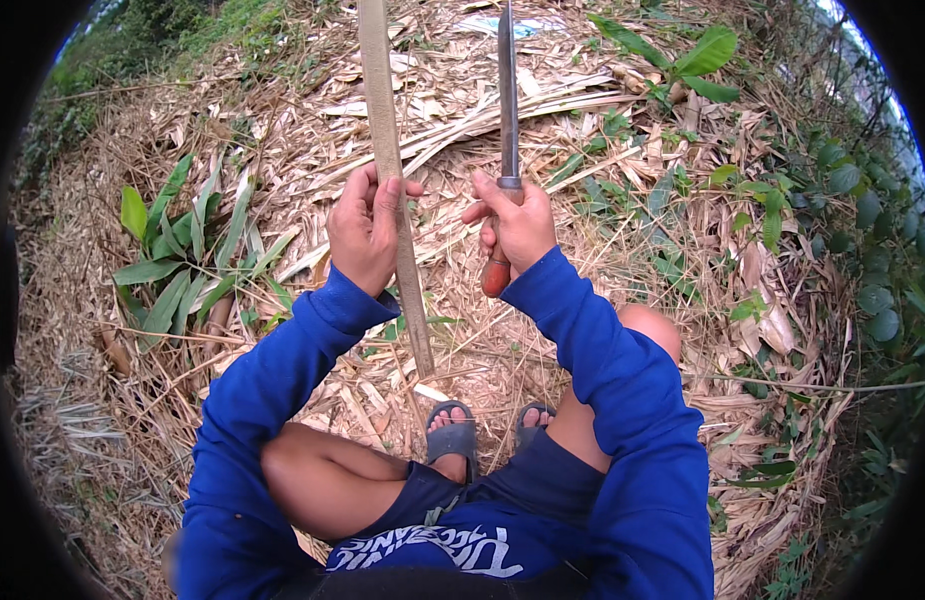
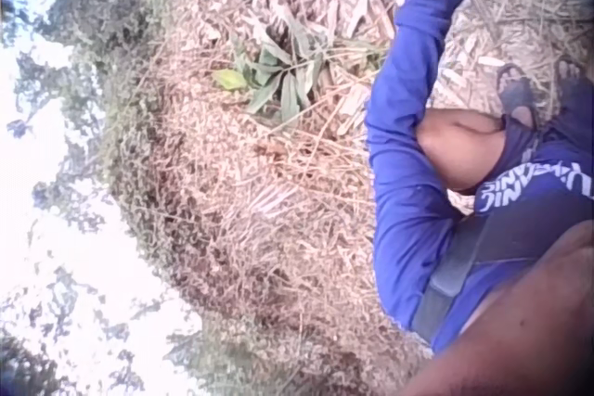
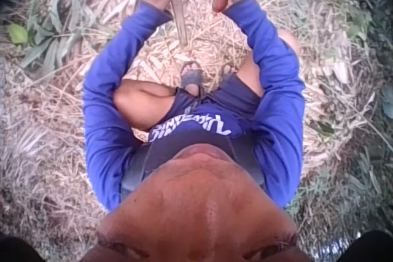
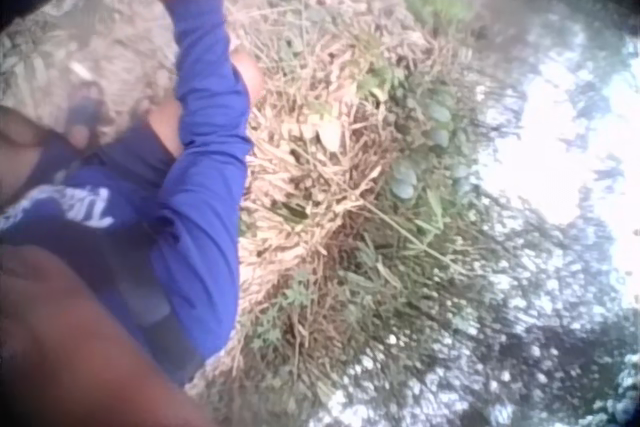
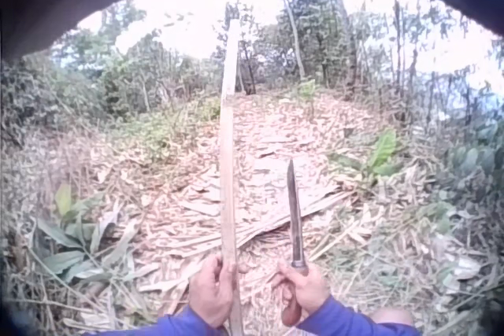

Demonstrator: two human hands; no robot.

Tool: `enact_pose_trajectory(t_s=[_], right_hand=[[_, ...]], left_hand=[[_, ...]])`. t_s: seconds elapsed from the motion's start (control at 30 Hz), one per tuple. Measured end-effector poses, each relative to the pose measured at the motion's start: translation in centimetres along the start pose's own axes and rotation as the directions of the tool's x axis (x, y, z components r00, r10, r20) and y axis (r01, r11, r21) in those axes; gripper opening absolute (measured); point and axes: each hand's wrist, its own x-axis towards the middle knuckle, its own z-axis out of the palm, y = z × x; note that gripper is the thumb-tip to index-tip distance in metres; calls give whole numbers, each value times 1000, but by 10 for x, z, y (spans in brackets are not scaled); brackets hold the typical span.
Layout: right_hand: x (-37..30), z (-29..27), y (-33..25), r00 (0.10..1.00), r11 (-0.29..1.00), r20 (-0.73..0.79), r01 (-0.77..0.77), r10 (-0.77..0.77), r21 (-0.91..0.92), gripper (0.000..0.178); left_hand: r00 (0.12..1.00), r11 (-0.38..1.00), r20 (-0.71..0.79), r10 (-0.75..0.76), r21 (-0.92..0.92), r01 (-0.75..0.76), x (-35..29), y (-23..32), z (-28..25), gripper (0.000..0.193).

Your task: The person uses a machete to split a long bamboo stalk into thin strips. They repeatedly strike the bamboo to separate it into smaller pieces and then arrange the resulting strips on the ground.

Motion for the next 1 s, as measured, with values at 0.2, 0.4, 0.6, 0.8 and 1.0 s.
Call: enact_pose_trajectory(t_s=[0.2,0.4,0.6,0.8,1.0], right_hand=[[4,-32,-7,913,833,-11,366,-407,-415,50],[-11,-21,-9,764,188,328,500,-556,-845,50],[-11,-8,1,714,-58,460,510,-528,-858,57],[-2,-14,-2,692,-87,434,477,-576,-875,62],[-1,-22,-6,734,-112,446,457,-512,-882,59]], left_hand=[[998,998,-31,-57,23,57,16,-51,-28,18],[991,975,132,-6,221,-23,2,-45,-20,25],[943,965,310,124,185,-188,-15,-24,-2,12],[924,932,359,127,275,-236,-17,-13,3,13],[898,920,413,154,272,-283,-18,-23,-1,15]])
